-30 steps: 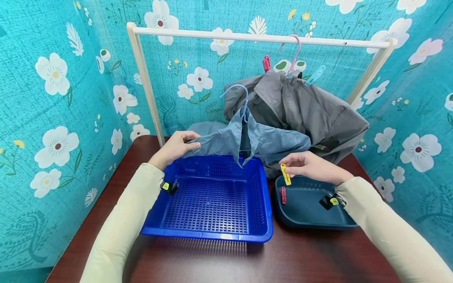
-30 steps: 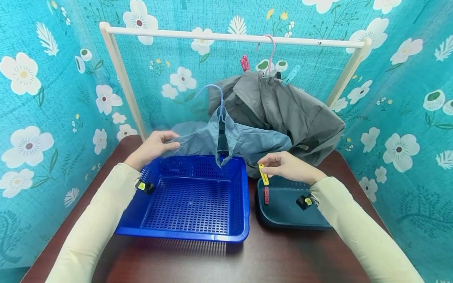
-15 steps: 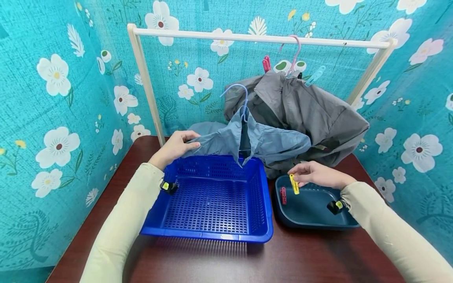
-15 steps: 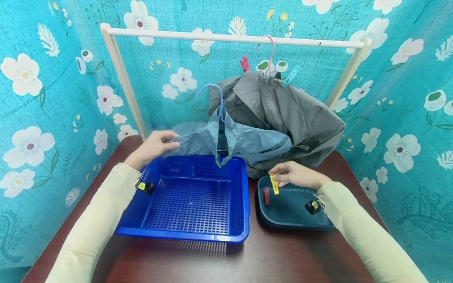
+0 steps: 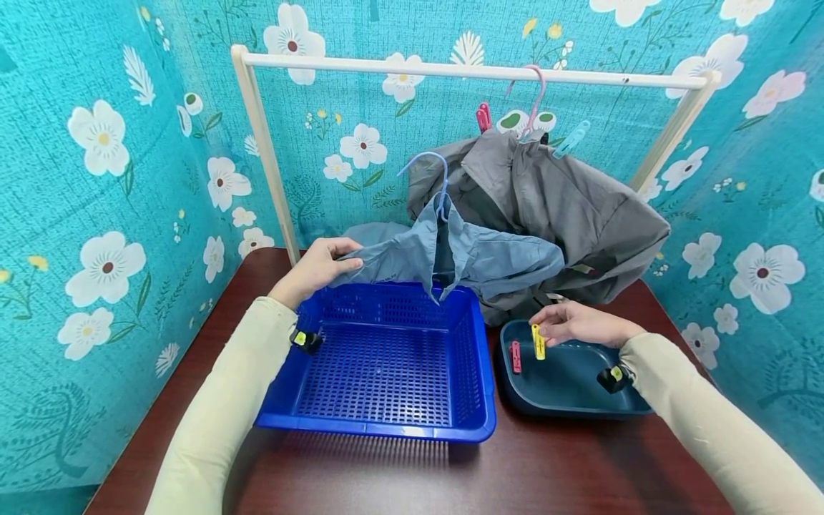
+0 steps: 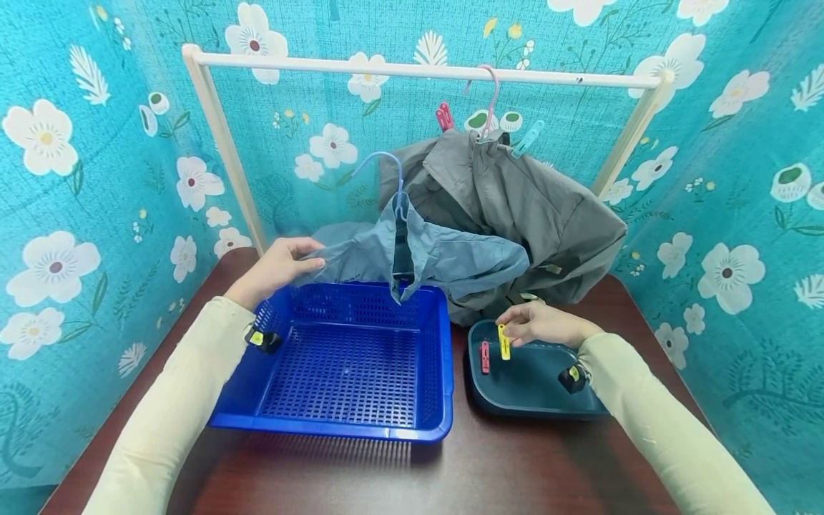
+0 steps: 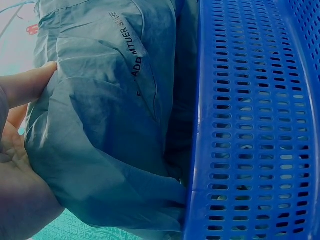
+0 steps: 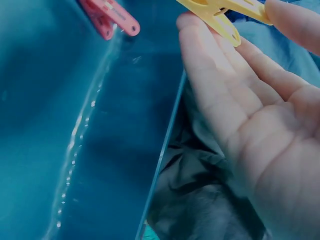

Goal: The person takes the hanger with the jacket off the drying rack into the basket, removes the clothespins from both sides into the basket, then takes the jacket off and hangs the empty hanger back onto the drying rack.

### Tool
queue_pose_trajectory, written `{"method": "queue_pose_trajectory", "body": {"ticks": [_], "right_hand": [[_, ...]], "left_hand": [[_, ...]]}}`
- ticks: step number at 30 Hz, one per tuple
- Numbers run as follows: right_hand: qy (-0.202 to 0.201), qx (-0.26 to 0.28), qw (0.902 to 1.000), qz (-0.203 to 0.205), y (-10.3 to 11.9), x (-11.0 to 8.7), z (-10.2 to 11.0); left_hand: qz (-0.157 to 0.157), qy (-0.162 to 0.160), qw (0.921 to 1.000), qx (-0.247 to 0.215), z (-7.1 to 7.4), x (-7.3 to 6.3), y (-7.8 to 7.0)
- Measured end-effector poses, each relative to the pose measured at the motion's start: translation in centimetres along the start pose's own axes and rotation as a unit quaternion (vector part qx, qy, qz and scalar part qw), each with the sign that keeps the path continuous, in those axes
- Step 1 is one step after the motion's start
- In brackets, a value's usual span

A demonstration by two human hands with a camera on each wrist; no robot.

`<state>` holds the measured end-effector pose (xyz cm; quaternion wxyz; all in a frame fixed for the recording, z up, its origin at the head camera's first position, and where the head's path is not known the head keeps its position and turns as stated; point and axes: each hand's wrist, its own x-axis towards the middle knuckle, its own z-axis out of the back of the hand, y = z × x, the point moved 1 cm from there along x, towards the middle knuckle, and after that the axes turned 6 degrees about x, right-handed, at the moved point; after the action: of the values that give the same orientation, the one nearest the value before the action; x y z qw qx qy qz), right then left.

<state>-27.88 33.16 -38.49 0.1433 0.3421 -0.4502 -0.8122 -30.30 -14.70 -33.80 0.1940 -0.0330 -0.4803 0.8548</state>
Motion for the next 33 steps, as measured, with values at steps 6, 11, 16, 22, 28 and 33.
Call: {"method": "queue_pose_trajectory", "body": {"ticks": [6, 11, 16, 22, 28, 33], "right_hand": [[0.000, 0.010, 0.9998, -0.017, -0.7, 0.3, 0.3], [0.016, 0.012, 0.9994, -0.028, -1.4, 0.8, 0.1], [0.023, 0.000, 0.9989, -0.040, -2.0, 1.2, -0.3], [0.035, -0.012, 0.9983, -0.045, -2.3, 1.5, -0.7], [0.028, -0.014, 0.9973, -0.066, -3.0, 2.2, -1.1], [0.018, -0.021, 0.9961, -0.084, -3.7, 2.5, -1.4]], "left_hand": [[-0.003, -0.002, 1.0000, 0.001, 0.1, 0.1, 0.2], [-0.003, -0.004, 1.0000, -0.001, 0.2, 0.1, 0.1], [-0.003, -0.005, 1.0000, -0.001, 0.2, 0.1, 0.2], [-0.002, -0.005, 1.0000, 0.002, 0.2, 0.1, 0.2], [0.000, -0.006, 1.0000, 0.004, 0.1, 0.1, 0.4], [0.001, -0.005, 1.0000, 0.001, 0.0, 0.2, 0.5]]}}
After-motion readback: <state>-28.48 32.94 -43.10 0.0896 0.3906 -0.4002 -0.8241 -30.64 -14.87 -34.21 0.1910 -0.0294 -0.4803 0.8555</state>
